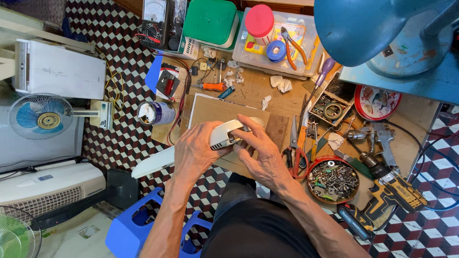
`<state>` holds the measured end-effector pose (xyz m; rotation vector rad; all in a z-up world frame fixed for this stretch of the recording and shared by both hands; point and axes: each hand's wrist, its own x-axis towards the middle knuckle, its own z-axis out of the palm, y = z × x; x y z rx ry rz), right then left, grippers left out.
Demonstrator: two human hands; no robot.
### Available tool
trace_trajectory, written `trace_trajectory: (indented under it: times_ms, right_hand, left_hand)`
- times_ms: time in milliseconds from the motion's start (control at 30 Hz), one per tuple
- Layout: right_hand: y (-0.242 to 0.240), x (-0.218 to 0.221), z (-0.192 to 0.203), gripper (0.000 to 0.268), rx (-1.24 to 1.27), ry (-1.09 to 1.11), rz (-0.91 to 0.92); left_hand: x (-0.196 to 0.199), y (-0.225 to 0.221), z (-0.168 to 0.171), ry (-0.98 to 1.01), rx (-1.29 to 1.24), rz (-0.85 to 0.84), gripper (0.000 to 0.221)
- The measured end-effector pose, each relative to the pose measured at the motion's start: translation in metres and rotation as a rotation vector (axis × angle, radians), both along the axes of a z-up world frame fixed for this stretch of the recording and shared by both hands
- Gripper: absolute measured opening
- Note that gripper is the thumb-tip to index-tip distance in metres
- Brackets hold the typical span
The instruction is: The person disassembles a white plastic appliance housing, removes screws, and uses a cordless drill to fasten screws into the housing. The person then flips the housing and manipulates a small internal component with fingers.
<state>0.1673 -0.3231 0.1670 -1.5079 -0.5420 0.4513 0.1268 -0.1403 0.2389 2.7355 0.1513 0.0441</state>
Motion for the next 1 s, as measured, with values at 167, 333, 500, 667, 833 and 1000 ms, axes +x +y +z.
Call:
trace_trajectory:
  times_ms: [167, 333, 500, 667, 833, 1000]
  right_hand:
    - [0.006, 0.009, -0.011, 0.038, 0.097, -0.064, 0.004]
    - [0.016, 0.017, -0.017, 0.042, 0.114, 0.155, -0.074]
    - [0.020, 0.025, -0.030, 0.034, 0.133, 0.277, -0.234]
    - [0.027, 0.030, -0.035, 0.040, 0.104, 0.358, -0.288]
    - [0.035, 0.032, -0.028, 0.041, 0.018, 0.323, -0.306]
    - [0.045, 0.035, -0.023, 0.029, 0.120, 0.036, -0.334]
  left_hand:
    - [0.008, 0.007, 0.000, 0.030, -0.023, 0.018, 0.057]
    - [0.032, 0.024, 0.005, 0.146, -0.030, 0.055, 0.061]
    - [0.050, 0.039, 0.004, 0.229, -0.054, 0.073, 0.068]
    - [0.060, 0.049, 0.002, 0.255, 0.016, 0.039, 0.073]
    - [0.064, 0.057, -0.001, 0.282, 0.010, 0.033, 0.070]
    - [0.062, 0.060, -0.002, 0.222, -0.008, 0.009, 0.069]
